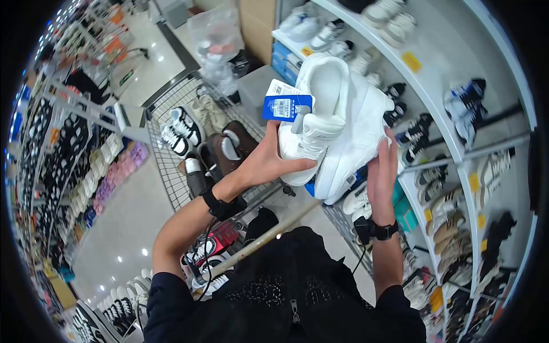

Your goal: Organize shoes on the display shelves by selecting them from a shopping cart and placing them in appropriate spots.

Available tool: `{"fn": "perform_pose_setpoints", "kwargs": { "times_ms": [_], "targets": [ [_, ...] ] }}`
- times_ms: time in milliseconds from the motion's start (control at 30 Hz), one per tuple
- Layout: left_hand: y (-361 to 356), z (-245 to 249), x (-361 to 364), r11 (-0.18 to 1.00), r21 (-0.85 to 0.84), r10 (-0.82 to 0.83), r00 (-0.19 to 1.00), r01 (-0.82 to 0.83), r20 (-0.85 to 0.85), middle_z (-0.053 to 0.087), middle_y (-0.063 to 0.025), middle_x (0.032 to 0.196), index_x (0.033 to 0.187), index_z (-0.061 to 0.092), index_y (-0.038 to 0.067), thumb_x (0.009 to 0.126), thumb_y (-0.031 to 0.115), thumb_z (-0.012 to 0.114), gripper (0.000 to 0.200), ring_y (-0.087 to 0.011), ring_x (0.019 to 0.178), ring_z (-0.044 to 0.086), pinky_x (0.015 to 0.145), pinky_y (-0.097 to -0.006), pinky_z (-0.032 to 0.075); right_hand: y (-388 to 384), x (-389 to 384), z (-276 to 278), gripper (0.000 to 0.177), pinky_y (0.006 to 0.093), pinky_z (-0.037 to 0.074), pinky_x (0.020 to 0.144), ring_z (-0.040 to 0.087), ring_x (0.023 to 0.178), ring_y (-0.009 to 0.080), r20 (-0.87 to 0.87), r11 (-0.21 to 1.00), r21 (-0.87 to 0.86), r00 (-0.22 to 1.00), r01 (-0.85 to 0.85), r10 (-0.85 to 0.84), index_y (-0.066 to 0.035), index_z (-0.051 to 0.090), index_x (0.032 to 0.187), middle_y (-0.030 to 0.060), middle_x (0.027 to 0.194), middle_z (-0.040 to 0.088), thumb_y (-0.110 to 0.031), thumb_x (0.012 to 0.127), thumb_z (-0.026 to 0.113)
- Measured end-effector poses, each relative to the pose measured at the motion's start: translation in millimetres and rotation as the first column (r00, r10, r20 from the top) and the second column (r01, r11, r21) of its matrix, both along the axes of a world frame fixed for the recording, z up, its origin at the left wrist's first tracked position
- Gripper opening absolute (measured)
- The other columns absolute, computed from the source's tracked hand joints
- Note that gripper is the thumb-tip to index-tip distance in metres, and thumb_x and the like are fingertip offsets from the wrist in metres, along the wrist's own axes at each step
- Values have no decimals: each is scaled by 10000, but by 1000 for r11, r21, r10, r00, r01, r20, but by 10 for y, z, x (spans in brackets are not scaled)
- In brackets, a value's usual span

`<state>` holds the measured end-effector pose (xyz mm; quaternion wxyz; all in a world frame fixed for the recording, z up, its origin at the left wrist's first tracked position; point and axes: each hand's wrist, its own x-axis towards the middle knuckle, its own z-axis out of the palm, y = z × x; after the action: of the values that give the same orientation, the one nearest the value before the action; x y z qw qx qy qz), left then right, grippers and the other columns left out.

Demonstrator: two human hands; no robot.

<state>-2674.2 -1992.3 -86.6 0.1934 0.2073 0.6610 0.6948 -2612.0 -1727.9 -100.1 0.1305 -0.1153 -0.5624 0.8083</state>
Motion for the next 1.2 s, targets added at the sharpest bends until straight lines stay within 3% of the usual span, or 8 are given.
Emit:
{"fn": "perform_pose_setpoints", "kwargs": {
  "times_ms": [167,467,567,733,800,933,1000,1200],
  "targets": [
    [816,190,554,988,-28,-151,986,149,-71,452,-172,1424,1513,172,-42,765,262,895,1083,-231,1328,460,1126,-381,373,508,1012,79,770,387,355,1143,467,1338,244,33,988,149,998,43,-48,-5,237,1525,150,1476,430,-101,928,714],
    [2004,417,1306,930,35,-366,929,365,51,468,-176,1430,1550,140,-35,816,245,854,1062,-245,1321,476,1110,-387,391,1374,2259,384,763,382,439,1067,520,1273,246,-37,919,330,975,218,-218,-11,251,1495,159,1412,471,-94,911,734],
    [2345,367,1455,918,16,-396,915,396,78,473,-183,1427,1548,135,-53,827,242,841,1051,-250,1312,490,1101,-386,406,1487,2475,518,819,380,468,1018,542,1227,256,-22,808,482,926,340,-377,20,233,1490,192,1373,490,-159,897,769],
    [2690,299,1641,904,32,-427,896,426,122,501,-151,1420,1545,198,-14,884,207,787,913,-233,1293,515,1096,-371,411,1745,2682,590,928,391,459,1033,550,1221,273,-66,774,478,896,415,-439,38,175,1522,215,1388,477,-184,869,796],
    [2784,306,1670,906,16,-423,900,424,103,500,-154,1421,1545,194,-16,884,200,786,913,-234,1295,515,1094,-373,413,1855,2706,544,1007,407,438,1061,531,1260,297,-88,623,655,862,428,-499,32,157,1536,230,1432,444,-197,825,832],
    [2916,301,1625,920,24,-393,917,392,62,502,-162,1420,1543,189,-24,881,190,784,916,-235,1297,515,1093,-378,416,1874,2648,636,1074,413,406,1095,498,1311,307,-90,614,671,867,417,-490,20,140,1550,234,1484,403,-206,786,860],
    [2942,343,1542,921,5,-390,919,390,61,508,-158,1413,1540,197,-21,880,186,783,906,-232,1294,517,1091,-378,418,1906,2615,629,1098,409,396,1106,476,1342,298,-83,701,599,900,387,-427,2,133,1558,224,1510,387,-216,774,870],
    [3015,365,1140,894,-8,-445,891,447,87,504,-166,1403,1531,191,-25,865,198,797,927,-239,1298,514,1090,-385,421,2069,2416,607,1010,392,406,1094,510,1303,268,27,779,558,931,288,-364,1,182,1549,191,1461,458,-180,810,846]
  ]
}}
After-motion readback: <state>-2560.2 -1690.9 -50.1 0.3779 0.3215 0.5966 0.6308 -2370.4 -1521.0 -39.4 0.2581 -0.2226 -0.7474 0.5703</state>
